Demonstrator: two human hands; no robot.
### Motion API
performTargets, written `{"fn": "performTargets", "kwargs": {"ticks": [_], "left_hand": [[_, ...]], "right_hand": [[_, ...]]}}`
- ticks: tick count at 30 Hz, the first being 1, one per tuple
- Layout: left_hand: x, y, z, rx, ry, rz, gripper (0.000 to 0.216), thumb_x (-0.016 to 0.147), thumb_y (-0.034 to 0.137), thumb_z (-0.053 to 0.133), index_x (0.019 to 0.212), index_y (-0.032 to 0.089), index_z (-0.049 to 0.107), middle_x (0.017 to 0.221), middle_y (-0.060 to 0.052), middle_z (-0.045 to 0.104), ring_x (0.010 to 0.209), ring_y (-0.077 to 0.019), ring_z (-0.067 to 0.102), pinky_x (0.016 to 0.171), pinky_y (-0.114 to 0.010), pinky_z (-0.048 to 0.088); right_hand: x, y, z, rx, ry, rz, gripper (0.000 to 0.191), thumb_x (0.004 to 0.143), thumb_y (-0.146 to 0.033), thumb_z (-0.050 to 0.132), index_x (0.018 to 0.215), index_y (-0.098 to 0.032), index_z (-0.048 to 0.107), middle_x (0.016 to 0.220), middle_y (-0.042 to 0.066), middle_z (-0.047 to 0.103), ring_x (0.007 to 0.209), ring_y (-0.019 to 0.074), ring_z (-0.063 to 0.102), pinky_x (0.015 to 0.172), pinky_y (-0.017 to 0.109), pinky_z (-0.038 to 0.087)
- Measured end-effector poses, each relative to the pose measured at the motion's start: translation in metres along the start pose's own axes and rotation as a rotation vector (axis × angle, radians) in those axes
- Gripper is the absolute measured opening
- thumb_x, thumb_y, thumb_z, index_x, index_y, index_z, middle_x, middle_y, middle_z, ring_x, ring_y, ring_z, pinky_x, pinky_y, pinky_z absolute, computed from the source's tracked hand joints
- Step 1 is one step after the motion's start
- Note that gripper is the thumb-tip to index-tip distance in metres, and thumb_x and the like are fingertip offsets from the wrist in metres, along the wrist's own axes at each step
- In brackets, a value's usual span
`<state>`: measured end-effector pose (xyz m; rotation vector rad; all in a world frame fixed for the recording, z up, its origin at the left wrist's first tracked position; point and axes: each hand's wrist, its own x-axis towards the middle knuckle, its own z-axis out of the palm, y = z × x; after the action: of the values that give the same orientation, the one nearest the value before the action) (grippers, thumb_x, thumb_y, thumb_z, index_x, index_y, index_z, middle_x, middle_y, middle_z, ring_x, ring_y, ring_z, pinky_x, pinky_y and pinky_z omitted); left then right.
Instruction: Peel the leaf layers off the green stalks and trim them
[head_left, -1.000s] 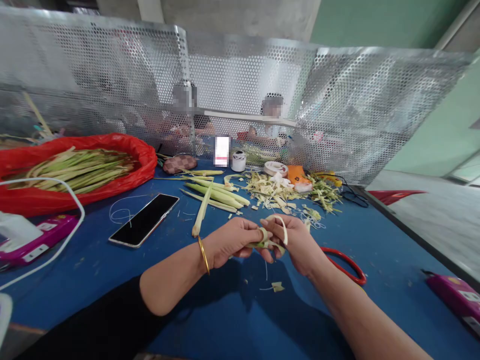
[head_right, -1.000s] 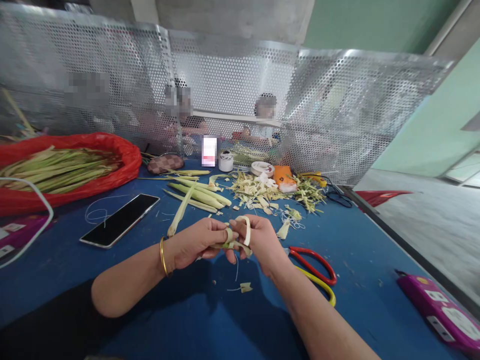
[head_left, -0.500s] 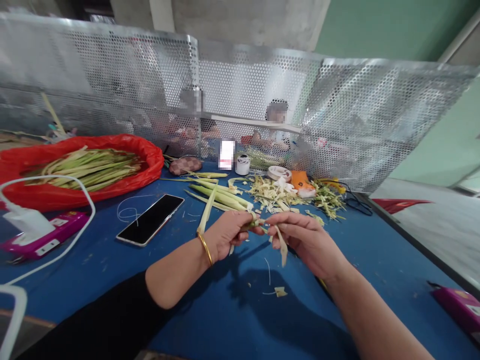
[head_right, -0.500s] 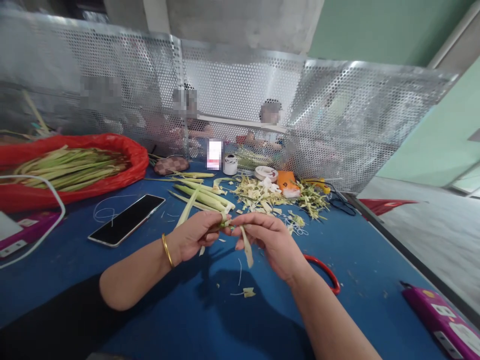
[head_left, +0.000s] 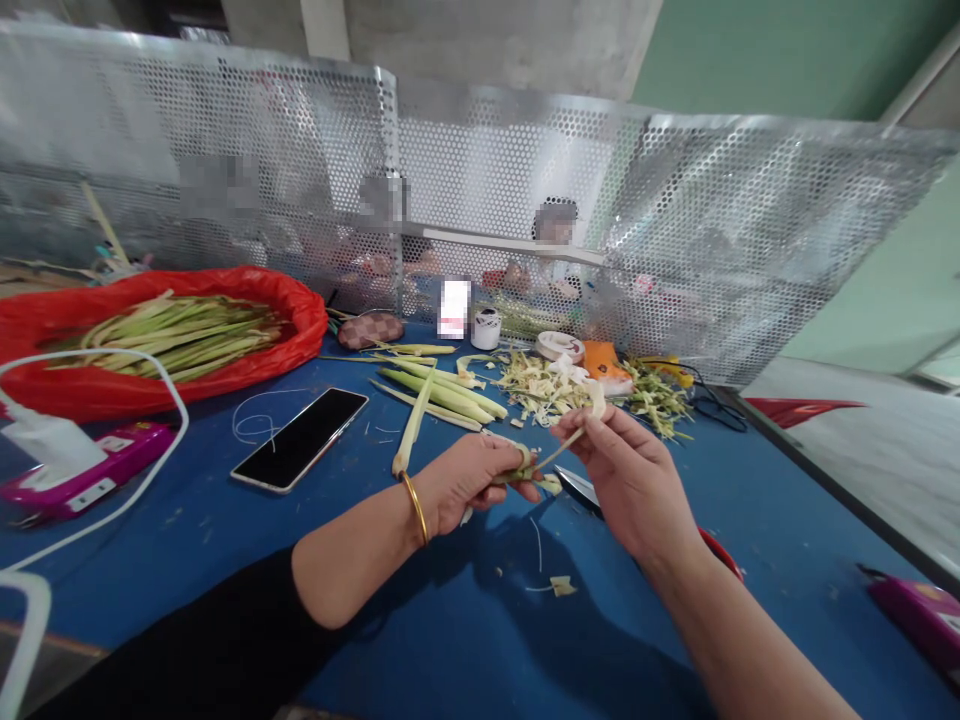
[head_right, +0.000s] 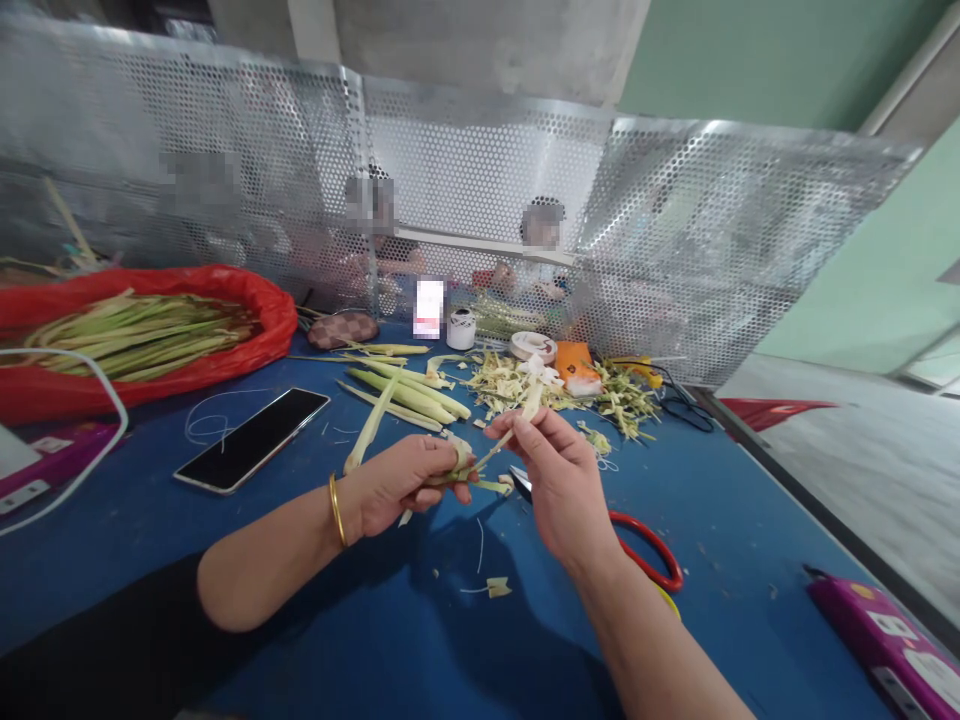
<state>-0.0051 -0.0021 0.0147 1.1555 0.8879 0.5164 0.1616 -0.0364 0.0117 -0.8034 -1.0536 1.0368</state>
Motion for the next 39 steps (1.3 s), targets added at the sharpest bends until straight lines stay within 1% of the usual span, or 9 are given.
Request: {"fn": "performTargets", "kwargs": {"ticks": [4, 7, 10, 14, 17, 20, 28, 33, 39], "left_hand": [[0.0, -0.001, 0.002, 0.027, 0.007, -0.012, 0.022, 0.075, 0.033, 0.058, 0.064, 0.014, 0.054, 0.057, -0.003, 0.063, 0.036, -0.0018, 0.023, 0.041, -0.023, 0.007], [0.001, -0.001, 0.001, 0.015, 0.004, -0.007, 0.02, 0.075, 0.031, 0.059, 0.066, 0.014, 0.054, 0.06, -0.003, 0.064, 0.036, -0.0019, 0.024, 0.041, -0.023, 0.007], [0.0, 0.0, -0.001, -0.008, -0.04, 0.006, 0.017, 0.075, 0.03, 0.058, 0.074, 0.013, 0.058, 0.065, -0.003, 0.066, 0.037, -0.002, 0.025, 0.042, -0.022, 0.009], [0.0, 0.001, -0.003, -0.064, -0.098, 0.007, 0.017, 0.073, 0.029, 0.058, 0.077, 0.012, 0.059, 0.069, -0.004, 0.066, 0.039, -0.0016, 0.026, 0.043, -0.021, 0.009], [-0.002, 0.003, -0.004, -0.11, -0.103, 0.008, 0.02, 0.072, 0.03, 0.059, 0.075, 0.011, 0.059, 0.071, -0.005, 0.066, 0.04, -0.0018, 0.026, 0.043, -0.021, 0.008], [-0.003, 0.004, -0.003, -0.113, -0.087, 0.003, 0.019, 0.068, 0.028, 0.06, 0.074, 0.011, 0.06, 0.072, -0.006, 0.067, 0.041, -0.0019, 0.026, 0.043, -0.021, 0.008], [-0.001, 0.002, -0.004, -0.103, -0.059, 0.023, 0.016, 0.069, 0.028, 0.059, 0.072, 0.013, 0.058, 0.072, -0.007, 0.069, 0.039, -0.0023, 0.028, 0.042, -0.023, 0.009], [0.0, 0.002, -0.004, -0.103, -0.071, 0.017, 0.018, 0.071, 0.03, 0.062, 0.071, 0.013, 0.056, 0.071, -0.007, 0.069, 0.037, -0.0016, 0.024, 0.042, -0.024, 0.007], [-0.001, 0.001, -0.003, -0.071, -0.067, 0.02, 0.019, 0.069, 0.031, 0.064, 0.07, 0.013, 0.058, 0.071, -0.007, 0.07, 0.037, -0.0017, 0.027, 0.042, -0.023, 0.01]], "right_hand": [[-0.001, -0.003, 0.002, 0.087, 0.04, 0.053, 0.014, 0.079, -0.034, 0.072, 0.084, -0.022, 0.068, 0.074, -0.001, 0.062, 0.07, 0.0117, 0.059, 0.071, 0.025, 0.048], [-0.001, -0.002, 0.0, -0.084, 0.072, 0.056, 0.019, 0.083, -0.039, 0.067, 0.078, -0.02, 0.067, 0.059, -0.004, 0.055, 0.057, 0.0098, 0.051, 0.063, 0.023, 0.044], [0.0, -0.001, -0.004, -0.282, 0.028, 0.075, 0.021, 0.083, -0.039, 0.066, 0.074, -0.02, 0.065, 0.05, -0.006, 0.047, 0.053, 0.0105, 0.047, 0.059, 0.024, 0.039], [0.003, -0.004, -0.007, -0.378, -0.082, 0.128, 0.023, 0.08, -0.039, 0.067, 0.069, -0.019, 0.063, 0.06, -0.003, 0.055, 0.062, 0.0129, 0.051, 0.064, 0.025, 0.039], [0.006, -0.007, -0.009, -0.468, -0.066, 0.122, 0.025, 0.079, -0.042, 0.065, 0.068, -0.019, 0.062, 0.066, 0.0, 0.059, 0.068, 0.0153, 0.052, 0.069, 0.027, 0.038], [0.009, -0.008, -0.012, -0.536, -0.041, 0.115, 0.026, 0.077, -0.044, 0.063, 0.067, -0.02, 0.06, 0.067, 0.0, 0.057, 0.07, 0.0161, 0.049, 0.068, 0.027, 0.036], [0.011, -0.005, -0.015, -0.709, -0.147, 0.136, 0.034, 0.078, -0.049, 0.056, 0.06, -0.02, 0.052, 0.062, -0.002, 0.046, 0.063, 0.0148, 0.04, 0.059, 0.026, 0.032], [0.01, 0.002, -0.016, -0.722, -0.18, 0.15, 0.033, 0.079, -0.048, 0.054, 0.063, -0.019, 0.054, 0.061, -0.003, 0.044, 0.061, 0.0137, 0.038, 0.057, 0.026, 0.03], [0.008, 0.001, -0.011, -0.704, -0.212, 0.164, 0.03, 0.08, -0.045, 0.056, 0.065, -0.018, 0.056, 0.058, -0.003, 0.046, 0.058, 0.0128, 0.039, 0.055, 0.025, 0.03]]}}
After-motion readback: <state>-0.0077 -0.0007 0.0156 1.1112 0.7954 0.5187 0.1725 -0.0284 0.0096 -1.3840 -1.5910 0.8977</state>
